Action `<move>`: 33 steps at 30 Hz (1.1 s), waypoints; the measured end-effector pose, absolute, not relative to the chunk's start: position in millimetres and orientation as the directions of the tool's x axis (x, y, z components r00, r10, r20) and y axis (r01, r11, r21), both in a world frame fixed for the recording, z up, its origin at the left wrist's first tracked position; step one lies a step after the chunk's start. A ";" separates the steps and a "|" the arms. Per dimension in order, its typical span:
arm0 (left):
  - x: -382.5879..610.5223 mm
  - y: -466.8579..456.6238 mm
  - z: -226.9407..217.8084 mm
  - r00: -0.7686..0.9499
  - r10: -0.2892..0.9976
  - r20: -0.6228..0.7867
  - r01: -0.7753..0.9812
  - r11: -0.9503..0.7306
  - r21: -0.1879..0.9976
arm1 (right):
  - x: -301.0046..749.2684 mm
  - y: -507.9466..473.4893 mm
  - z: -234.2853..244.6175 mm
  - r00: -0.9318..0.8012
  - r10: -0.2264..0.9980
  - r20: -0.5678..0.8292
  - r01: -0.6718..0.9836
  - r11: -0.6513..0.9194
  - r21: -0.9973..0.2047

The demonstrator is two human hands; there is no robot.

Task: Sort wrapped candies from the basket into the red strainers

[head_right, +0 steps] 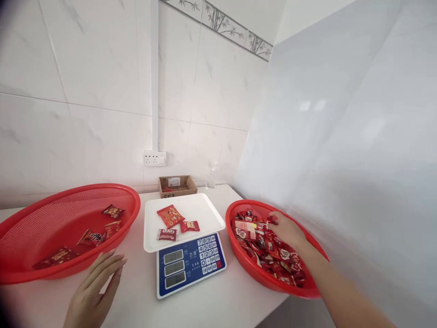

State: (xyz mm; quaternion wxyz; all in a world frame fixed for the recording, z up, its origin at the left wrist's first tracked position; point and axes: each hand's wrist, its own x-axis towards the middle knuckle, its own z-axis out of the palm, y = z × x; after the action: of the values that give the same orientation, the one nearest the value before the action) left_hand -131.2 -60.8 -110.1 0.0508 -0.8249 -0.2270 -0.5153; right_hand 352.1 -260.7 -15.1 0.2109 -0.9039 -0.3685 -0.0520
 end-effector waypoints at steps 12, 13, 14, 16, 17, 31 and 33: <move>-132.0 -72.3 -101.9 0.363 0.412 0.836 0.454 -0.862 0.228 | 165.6 -120.8 7.4 0.317 0.942 0.111 0.881 -0.249 -0.404; -132.0 -72.3 -101.9 0.362 0.412 0.836 0.452 -0.862 0.230 | 155.5 -112.8 6.2 0.282 0.956 0.086 0.894 -0.229 -0.385; -132.0 -72.4 -101.9 0.360 0.413 0.837 0.450 -0.862 0.232 | 147.5 -106.0 4.8 0.252 0.966 0.057 0.903 -0.213 -0.373; -132.1 -72.6 -101.8 0.360 0.416 0.835 0.449 -0.862 0.236 | 137.1 -96.2 1.8 0.210 0.978 0.007 0.912 -0.193 -0.361; -132.1 -72.7 -101.7 0.361 0.418 0.833 0.450 -0.861 0.237 | 134.5 -93.1 0.4 0.204 0.979 -0.009 0.912 -0.193 -0.361; -131.4 -74.4 -102.8 0.368 0.426 0.827 0.455 -0.858 0.239 | 163.3 -93.3 -9.2 0.292 0.956 0.006 0.766 -0.230 -0.600; -131.4 -73.9 -102.2 0.370 0.428 0.825 0.457 -0.857 0.240 | 158.1 -89.0 -11.9 0.323 0.946 0.014 0.733 -0.241 -0.636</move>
State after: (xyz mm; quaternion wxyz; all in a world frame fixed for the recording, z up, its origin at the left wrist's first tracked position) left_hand -131.4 -73.9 -102.2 0.0145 -0.8274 -0.2674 -0.4937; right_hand 158.1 -89.0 -11.9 0.2787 -0.7642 -0.5493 0.1914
